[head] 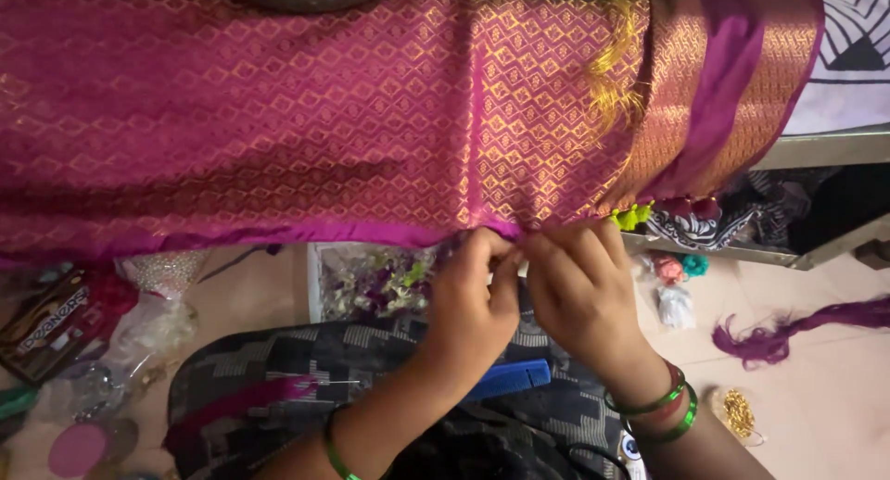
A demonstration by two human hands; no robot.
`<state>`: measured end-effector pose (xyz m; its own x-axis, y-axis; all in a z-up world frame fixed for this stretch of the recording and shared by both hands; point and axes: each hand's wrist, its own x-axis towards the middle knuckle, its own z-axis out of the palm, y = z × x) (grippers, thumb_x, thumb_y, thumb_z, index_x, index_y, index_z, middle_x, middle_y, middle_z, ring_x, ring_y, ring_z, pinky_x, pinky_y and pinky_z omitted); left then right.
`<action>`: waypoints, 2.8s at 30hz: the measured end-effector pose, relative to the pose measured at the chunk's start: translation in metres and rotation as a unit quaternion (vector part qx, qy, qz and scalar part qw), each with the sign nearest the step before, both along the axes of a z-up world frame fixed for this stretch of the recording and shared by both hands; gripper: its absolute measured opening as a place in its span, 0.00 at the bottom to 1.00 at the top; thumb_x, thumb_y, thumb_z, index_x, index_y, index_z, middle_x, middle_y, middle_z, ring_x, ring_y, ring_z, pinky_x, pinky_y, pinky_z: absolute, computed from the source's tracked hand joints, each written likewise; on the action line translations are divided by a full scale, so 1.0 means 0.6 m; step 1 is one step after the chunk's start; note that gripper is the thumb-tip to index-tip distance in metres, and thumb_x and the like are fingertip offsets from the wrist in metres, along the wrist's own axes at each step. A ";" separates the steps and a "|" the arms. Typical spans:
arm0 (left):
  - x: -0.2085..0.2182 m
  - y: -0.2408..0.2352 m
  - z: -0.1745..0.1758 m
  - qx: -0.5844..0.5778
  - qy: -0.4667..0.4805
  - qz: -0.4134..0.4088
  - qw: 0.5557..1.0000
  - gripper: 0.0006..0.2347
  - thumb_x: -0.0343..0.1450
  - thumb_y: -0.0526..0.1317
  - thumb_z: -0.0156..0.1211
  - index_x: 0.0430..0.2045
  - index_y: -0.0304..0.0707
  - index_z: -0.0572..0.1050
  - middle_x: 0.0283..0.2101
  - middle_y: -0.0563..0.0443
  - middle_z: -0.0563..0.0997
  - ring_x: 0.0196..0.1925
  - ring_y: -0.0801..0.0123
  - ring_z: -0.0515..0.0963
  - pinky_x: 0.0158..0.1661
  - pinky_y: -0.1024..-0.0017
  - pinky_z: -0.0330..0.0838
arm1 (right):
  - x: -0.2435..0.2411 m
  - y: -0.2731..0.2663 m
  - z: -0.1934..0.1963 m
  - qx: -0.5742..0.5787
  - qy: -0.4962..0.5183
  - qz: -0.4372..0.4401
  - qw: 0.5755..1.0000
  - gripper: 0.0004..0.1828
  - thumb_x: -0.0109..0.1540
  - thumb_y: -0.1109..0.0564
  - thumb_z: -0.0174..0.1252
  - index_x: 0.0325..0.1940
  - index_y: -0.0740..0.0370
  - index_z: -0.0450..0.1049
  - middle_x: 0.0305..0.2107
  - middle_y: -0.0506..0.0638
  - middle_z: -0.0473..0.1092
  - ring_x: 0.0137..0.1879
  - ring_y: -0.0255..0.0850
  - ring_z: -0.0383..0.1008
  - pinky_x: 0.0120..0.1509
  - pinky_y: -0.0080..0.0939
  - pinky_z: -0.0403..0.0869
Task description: The person sits on the floor with a pink and gold sari draped over their lap and attaches green tassels along its edge, tying and securing each tassel by hand with thread and needle. They occasionally use scissors to trim thread and a blue comb to smooth the fabric or tassel strands as they work along the border.
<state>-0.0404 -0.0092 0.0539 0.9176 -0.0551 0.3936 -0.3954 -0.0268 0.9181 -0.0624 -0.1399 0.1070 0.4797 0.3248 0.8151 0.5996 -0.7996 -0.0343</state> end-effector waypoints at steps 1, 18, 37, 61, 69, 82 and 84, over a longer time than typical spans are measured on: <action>0.000 0.003 -0.001 0.001 0.001 -0.002 1.000 0.03 0.73 0.33 0.61 0.33 0.33 0.74 0.32 0.46 0.82 0.32 0.72 0.83 0.35 0.74 0.75 | 0.001 -0.002 0.001 0.001 0.001 -0.002 1.000 0.18 0.54 0.72 0.65 0.47 0.65 0.76 0.37 0.56 0.73 0.42 0.53 0.73 0.48 0.48 0.73; 0.017 0.014 -0.014 0.148 -0.150 -0.033 0.977 0.02 0.70 0.32 0.65 0.31 0.37 0.78 0.33 0.47 0.81 0.37 0.54 0.82 0.39 0.62 0.74 | 0.021 -0.029 0.010 0.112 0.060 -0.020 0.992 0.08 0.58 0.68 0.66 0.40 0.62 0.76 0.39 0.50 0.75 0.47 0.47 0.74 0.53 0.44 0.71; 0.019 0.067 0.075 0.321 -0.362 0.062 0.873 0.09 0.74 0.34 0.63 0.47 0.36 0.81 0.47 0.52 0.80 0.44 0.64 0.82 0.41 0.70 0.77 | -0.019 -0.034 -0.029 0.195 0.208 -0.005 0.958 0.07 0.59 0.67 0.64 0.41 0.63 0.78 0.35 0.51 0.75 0.42 0.44 0.77 0.46 0.40 0.74; 0.020 0.022 0.014 -0.042 -0.055 -0.110 0.991 0.02 0.70 0.31 0.67 0.32 0.32 0.81 0.38 0.52 0.85 0.40 0.78 0.83 0.41 0.77 0.76 | -0.036 -0.042 -0.038 0.116 0.196 -0.018 0.974 0.12 0.56 0.68 0.66 0.44 0.65 0.79 0.35 0.53 0.72 0.40 0.47 0.75 0.41 0.44 0.73; 0.009 0.018 0.007 -0.120 0.029 -0.147 0.981 0.04 0.72 0.32 0.65 0.36 0.31 0.79 0.37 0.58 0.81 0.40 0.80 0.81 0.41 0.79 0.76 | -0.020 -0.013 -0.004 0.138 0.102 -0.019 0.985 0.13 0.63 0.71 0.64 0.49 0.61 0.76 0.39 0.51 0.75 0.44 0.41 0.78 0.47 0.39 0.75; -0.029 0.041 0.077 0.157 -0.134 0.114 0.972 0.05 0.66 0.35 0.70 0.31 0.38 0.80 0.26 0.52 0.80 0.26 0.66 0.75 0.32 0.68 0.68 | -0.018 0.006 -0.001 -0.012 -0.019 -0.036 0.999 0.21 0.51 0.74 0.66 0.48 0.66 0.78 0.37 0.55 0.71 0.45 0.52 0.73 0.49 0.50 0.73; -0.035 0.045 0.103 0.239 -0.377 0.198 0.873 0.06 0.63 0.33 0.65 0.31 0.33 0.77 0.29 0.42 0.79 0.32 0.48 0.78 0.38 0.52 0.70 | -0.016 0.000 0.000 0.031 0.060 -0.025 0.997 0.19 0.51 0.73 0.67 0.46 0.66 0.78 0.38 0.53 0.72 0.45 0.52 0.71 0.48 0.49 0.71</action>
<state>-0.0612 0.0177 0.1158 0.3914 -0.1155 0.9129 -0.7554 -0.6069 0.2470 -0.0721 -0.1400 0.1070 0.5895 0.2487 0.7685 0.5469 -0.8230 -0.1533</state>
